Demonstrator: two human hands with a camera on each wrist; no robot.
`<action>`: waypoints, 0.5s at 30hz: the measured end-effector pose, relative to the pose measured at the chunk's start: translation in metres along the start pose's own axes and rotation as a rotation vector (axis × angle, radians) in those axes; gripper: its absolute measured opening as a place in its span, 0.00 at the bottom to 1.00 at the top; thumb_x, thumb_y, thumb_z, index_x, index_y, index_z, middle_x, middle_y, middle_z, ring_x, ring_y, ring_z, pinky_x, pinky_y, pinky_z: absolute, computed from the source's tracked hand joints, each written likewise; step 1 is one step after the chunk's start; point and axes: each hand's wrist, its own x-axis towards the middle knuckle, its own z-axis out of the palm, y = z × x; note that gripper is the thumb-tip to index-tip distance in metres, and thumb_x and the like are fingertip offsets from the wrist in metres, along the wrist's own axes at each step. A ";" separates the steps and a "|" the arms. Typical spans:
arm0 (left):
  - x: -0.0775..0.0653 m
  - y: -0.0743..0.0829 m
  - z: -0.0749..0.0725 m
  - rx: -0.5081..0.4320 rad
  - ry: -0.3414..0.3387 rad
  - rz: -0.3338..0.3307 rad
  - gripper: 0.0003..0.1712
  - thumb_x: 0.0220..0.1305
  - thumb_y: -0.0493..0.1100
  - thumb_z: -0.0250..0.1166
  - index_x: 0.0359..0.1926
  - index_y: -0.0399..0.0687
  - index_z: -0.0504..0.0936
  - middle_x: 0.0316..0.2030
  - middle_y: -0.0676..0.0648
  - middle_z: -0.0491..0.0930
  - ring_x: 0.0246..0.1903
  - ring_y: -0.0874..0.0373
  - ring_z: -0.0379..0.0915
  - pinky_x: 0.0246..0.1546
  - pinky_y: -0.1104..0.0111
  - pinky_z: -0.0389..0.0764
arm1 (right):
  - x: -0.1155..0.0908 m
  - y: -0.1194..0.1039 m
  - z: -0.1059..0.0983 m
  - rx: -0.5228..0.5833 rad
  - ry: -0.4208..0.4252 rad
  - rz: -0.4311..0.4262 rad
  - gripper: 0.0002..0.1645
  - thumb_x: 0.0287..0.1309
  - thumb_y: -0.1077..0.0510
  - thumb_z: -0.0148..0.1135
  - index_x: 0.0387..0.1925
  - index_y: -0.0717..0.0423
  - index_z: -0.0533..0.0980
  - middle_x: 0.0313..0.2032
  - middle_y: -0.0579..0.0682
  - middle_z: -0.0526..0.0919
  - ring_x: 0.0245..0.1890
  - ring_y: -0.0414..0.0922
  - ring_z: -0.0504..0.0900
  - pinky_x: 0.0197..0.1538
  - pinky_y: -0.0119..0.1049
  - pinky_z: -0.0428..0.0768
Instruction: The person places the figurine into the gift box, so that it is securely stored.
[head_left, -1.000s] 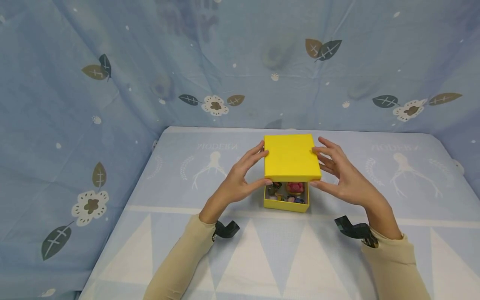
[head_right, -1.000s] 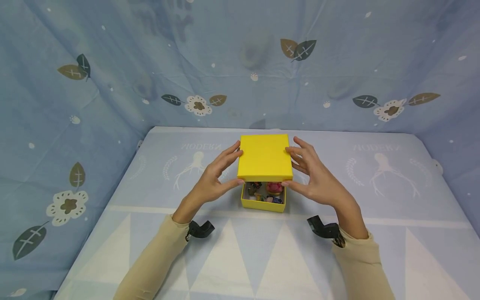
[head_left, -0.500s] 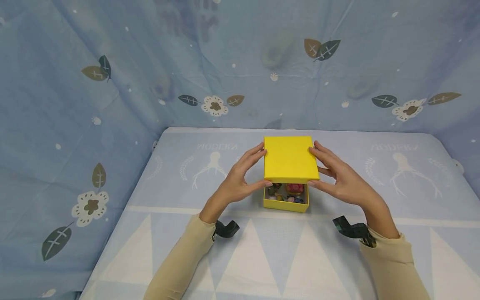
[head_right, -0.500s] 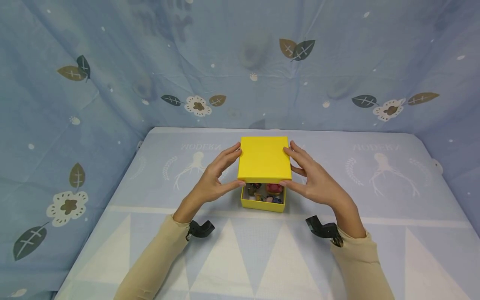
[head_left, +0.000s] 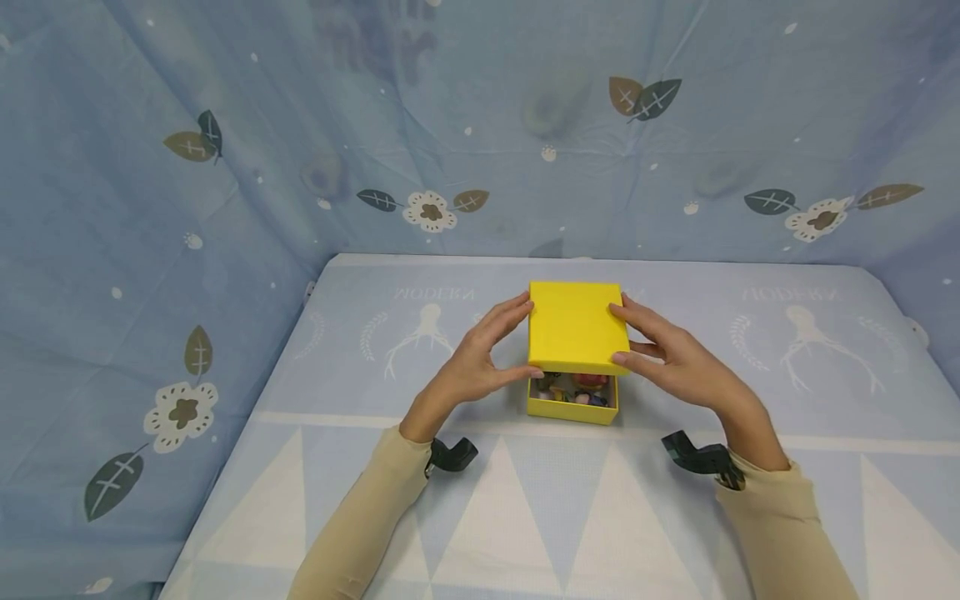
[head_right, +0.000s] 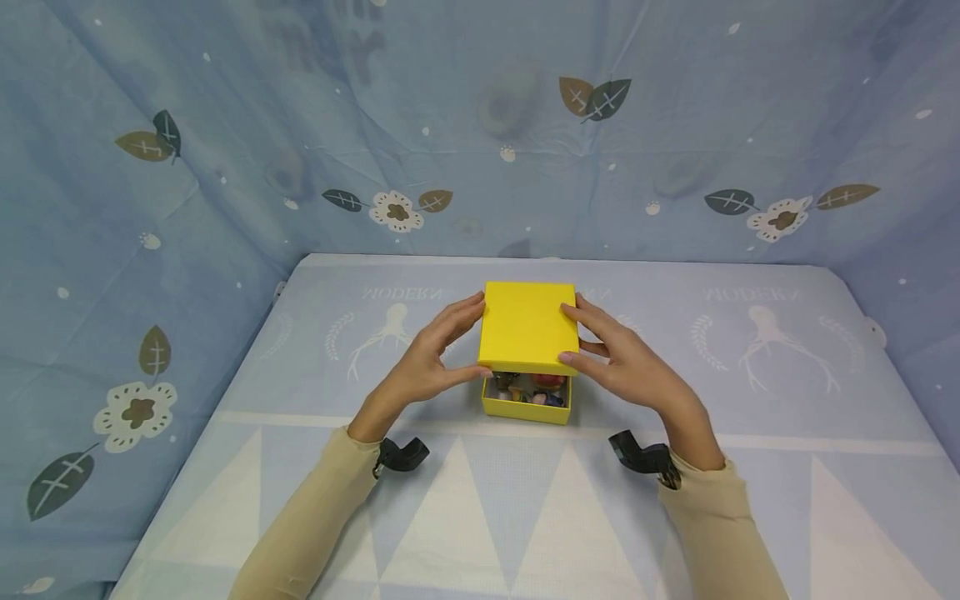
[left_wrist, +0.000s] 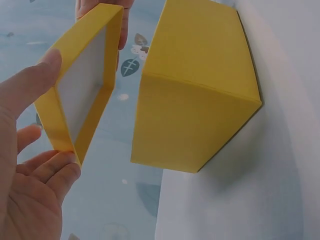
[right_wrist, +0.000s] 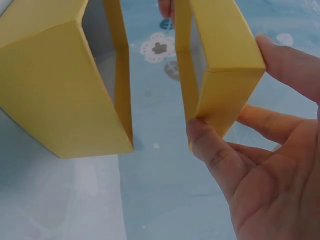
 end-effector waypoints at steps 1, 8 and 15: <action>0.000 -0.001 0.000 0.018 -0.001 0.002 0.51 0.47 0.35 0.78 0.70 0.31 0.62 0.72 0.34 0.56 0.71 0.42 0.57 0.68 0.60 0.65 | 0.000 0.000 0.001 -0.011 0.000 0.002 0.41 0.65 0.57 0.62 0.74 0.60 0.56 0.77 0.57 0.45 0.75 0.59 0.51 0.58 0.38 0.75; -0.003 -0.007 -0.002 0.105 -0.026 -0.013 0.46 0.49 0.40 0.78 0.68 0.38 0.67 0.73 0.38 0.57 0.71 0.45 0.58 0.67 0.55 0.66 | 0.003 0.001 0.002 -0.030 -0.018 0.022 0.40 0.62 0.57 0.65 0.72 0.59 0.61 0.77 0.59 0.45 0.75 0.61 0.50 0.57 0.47 0.75; -0.004 -0.007 -0.001 0.106 -0.082 -0.059 0.47 0.49 0.42 0.78 0.69 0.41 0.67 0.74 0.41 0.54 0.70 0.46 0.60 0.66 0.55 0.67 | 0.004 0.005 0.004 -0.042 -0.032 0.047 0.41 0.59 0.55 0.68 0.71 0.58 0.63 0.75 0.63 0.47 0.73 0.63 0.53 0.56 0.48 0.76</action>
